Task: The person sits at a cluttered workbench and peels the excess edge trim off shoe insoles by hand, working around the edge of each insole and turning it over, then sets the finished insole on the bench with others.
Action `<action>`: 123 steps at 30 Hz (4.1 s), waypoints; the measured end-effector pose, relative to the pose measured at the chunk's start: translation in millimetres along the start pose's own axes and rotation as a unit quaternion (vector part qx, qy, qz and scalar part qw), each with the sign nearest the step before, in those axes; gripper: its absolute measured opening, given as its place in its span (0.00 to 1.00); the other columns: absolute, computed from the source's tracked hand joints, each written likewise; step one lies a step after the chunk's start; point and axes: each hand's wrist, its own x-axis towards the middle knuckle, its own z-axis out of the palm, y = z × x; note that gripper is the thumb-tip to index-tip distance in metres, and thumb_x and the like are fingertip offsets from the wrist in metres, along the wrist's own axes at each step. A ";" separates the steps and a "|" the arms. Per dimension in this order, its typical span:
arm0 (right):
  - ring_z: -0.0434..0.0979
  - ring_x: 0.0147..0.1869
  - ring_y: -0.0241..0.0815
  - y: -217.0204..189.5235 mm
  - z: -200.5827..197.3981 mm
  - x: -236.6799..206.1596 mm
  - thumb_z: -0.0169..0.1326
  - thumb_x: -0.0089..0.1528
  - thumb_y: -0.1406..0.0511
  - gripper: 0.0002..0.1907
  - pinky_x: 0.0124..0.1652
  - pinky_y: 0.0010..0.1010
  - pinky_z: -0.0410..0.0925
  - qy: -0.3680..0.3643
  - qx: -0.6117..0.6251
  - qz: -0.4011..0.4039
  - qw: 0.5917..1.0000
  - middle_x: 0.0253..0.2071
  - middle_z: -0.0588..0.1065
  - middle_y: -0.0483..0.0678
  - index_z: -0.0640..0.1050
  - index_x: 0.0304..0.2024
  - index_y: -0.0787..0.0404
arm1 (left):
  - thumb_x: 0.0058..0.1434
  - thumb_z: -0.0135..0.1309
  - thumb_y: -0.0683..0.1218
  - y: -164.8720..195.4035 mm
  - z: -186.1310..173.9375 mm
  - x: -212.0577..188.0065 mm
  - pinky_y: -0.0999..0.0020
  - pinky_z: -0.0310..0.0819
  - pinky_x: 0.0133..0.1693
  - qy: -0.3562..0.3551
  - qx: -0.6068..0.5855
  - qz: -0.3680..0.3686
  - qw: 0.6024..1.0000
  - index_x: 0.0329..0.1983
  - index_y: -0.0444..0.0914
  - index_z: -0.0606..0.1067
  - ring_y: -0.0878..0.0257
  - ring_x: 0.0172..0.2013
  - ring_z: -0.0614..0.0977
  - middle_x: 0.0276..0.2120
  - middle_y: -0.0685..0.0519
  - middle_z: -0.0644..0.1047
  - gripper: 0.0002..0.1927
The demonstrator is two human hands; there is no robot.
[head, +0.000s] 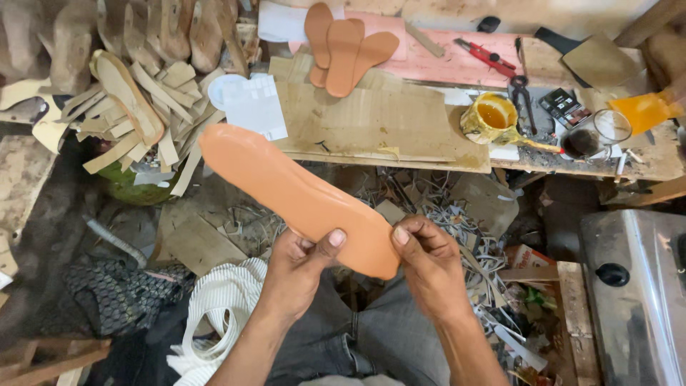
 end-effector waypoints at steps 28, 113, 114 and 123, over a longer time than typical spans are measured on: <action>0.79 0.47 0.38 39.2 12.5 -6.6 0.57 0.64 0.60 0.17 0.48 0.34 0.72 0.015 0.213 0.158 0.964 0.46 0.77 0.47 0.72 0.51 0.62 | 0.69 0.55 0.48 3.5 34.2 -2.9 0.72 0.76 0.37 0.102 0.171 0.078 0.977 0.50 0.32 0.75 0.71 0.35 0.79 0.36 0.54 0.80 0.15; 0.78 0.47 0.40 18.2 -7.7 -20.8 0.46 0.70 0.56 0.24 0.48 0.35 0.71 0.006 -0.102 0.132 0.986 0.44 0.80 0.50 0.75 0.55 0.70 | 0.69 0.51 0.52 17.6 35.1 -8.4 0.65 0.73 0.58 -0.120 -0.011 -0.108 0.987 0.66 0.34 0.70 0.65 0.56 0.79 0.58 0.52 0.78 0.26; 0.77 0.45 0.37 21.6 -4.5 -20.8 0.47 0.70 0.56 0.23 0.47 0.32 0.71 0.032 -0.216 0.074 0.973 0.42 0.80 0.49 0.78 0.55 0.69 | 0.68 0.51 0.52 16.4 34.8 -7.9 0.65 0.73 0.58 -0.112 -0.023 -0.122 0.986 0.66 0.36 0.70 0.65 0.56 0.79 0.58 0.53 0.78 0.27; 0.75 0.39 0.32 14.4 10.2 -12.6 0.54 0.65 0.58 0.21 0.39 0.27 0.69 0.017 -0.256 0.086 0.963 0.38 0.81 0.47 0.82 0.51 0.68 | 0.70 0.49 0.56 7.0 28.4 -3.6 0.64 0.75 0.57 -0.031 -0.019 -0.067 0.997 0.60 0.32 0.71 0.60 0.55 0.81 0.55 0.42 0.81 0.26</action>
